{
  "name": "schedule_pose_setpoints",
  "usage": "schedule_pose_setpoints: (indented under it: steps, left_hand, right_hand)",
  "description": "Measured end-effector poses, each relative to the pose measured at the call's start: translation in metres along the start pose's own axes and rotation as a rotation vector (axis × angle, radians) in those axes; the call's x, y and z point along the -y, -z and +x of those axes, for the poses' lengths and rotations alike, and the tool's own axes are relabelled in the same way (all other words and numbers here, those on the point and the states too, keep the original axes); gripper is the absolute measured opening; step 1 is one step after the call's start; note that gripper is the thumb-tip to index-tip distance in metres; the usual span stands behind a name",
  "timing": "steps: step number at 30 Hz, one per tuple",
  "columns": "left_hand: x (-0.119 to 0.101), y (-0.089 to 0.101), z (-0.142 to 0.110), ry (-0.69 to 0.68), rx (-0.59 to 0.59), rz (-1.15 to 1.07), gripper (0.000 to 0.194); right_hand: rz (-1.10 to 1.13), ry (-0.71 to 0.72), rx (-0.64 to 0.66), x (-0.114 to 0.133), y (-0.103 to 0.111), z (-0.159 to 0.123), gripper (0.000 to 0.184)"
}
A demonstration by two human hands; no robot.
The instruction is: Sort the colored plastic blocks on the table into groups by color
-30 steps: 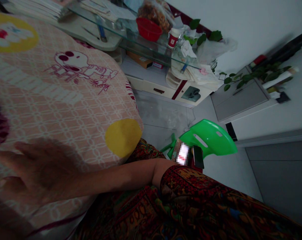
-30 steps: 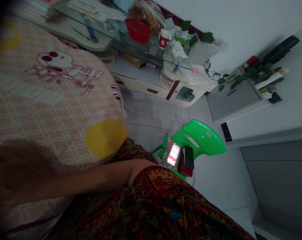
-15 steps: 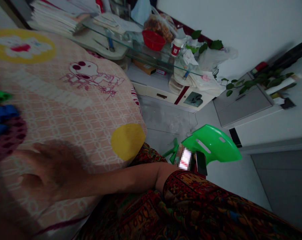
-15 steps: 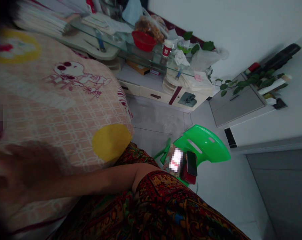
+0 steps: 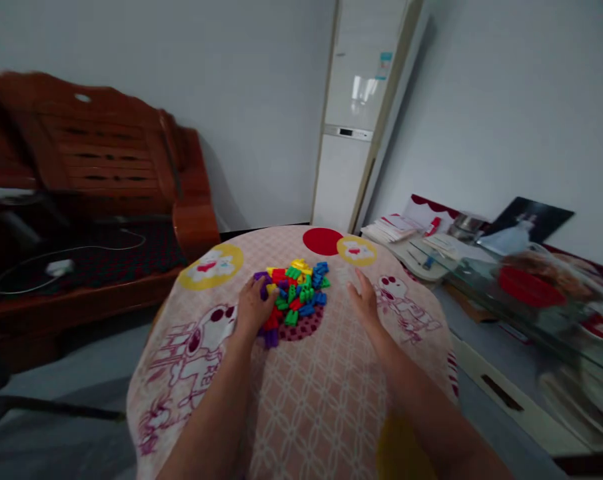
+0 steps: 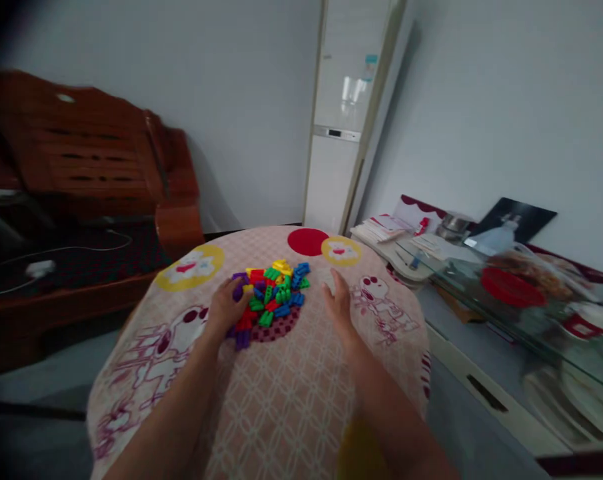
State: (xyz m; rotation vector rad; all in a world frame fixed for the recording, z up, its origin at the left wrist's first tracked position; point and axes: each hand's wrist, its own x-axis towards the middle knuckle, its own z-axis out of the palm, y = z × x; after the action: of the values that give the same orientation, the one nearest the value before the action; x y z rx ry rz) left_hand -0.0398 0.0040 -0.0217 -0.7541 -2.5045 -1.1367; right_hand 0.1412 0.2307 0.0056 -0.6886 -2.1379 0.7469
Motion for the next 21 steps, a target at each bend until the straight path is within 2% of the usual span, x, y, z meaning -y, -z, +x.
schedule_pose_setpoints:
  steps: [5, 9, 13, 16, 18, 21]
  left_hand:
    - [0.027, -0.003, 0.011, 0.081, -0.015, 0.000, 0.047]
    - [0.039, -0.003, 0.014, 0.091, 0.029, -0.036, 0.045]
    - [0.039, -0.005, 0.013, 0.091, 0.068, -0.052, 0.049]
    - [0.036, -0.006, 0.013, 0.070, 0.091, -0.070, 0.049]
    - [0.033, -0.005, 0.013, 0.058, 0.105, -0.092, 0.050]
    - [0.029, -0.003, 0.015, 0.057, 0.113, -0.119, 0.052]
  right_hand:
    - [0.038, -0.063, 0.127, -0.034, -0.040, 0.040, 0.054]
    - [0.099, -0.132, 0.165, -0.037, -0.075, 0.069, 0.055]
    - [0.131, -0.143, 0.237, -0.015, -0.109, 0.084, 0.051]
    - [0.198, -0.053, 0.392, 0.009, -0.124, 0.076, 0.041]
    - [0.272, 0.014, 0.495, 0.024, -0.126, 0.063, 0.036]
    - [0.354, 0.107, 0.557, 0.042, -0.116, 0.040, 0.037]
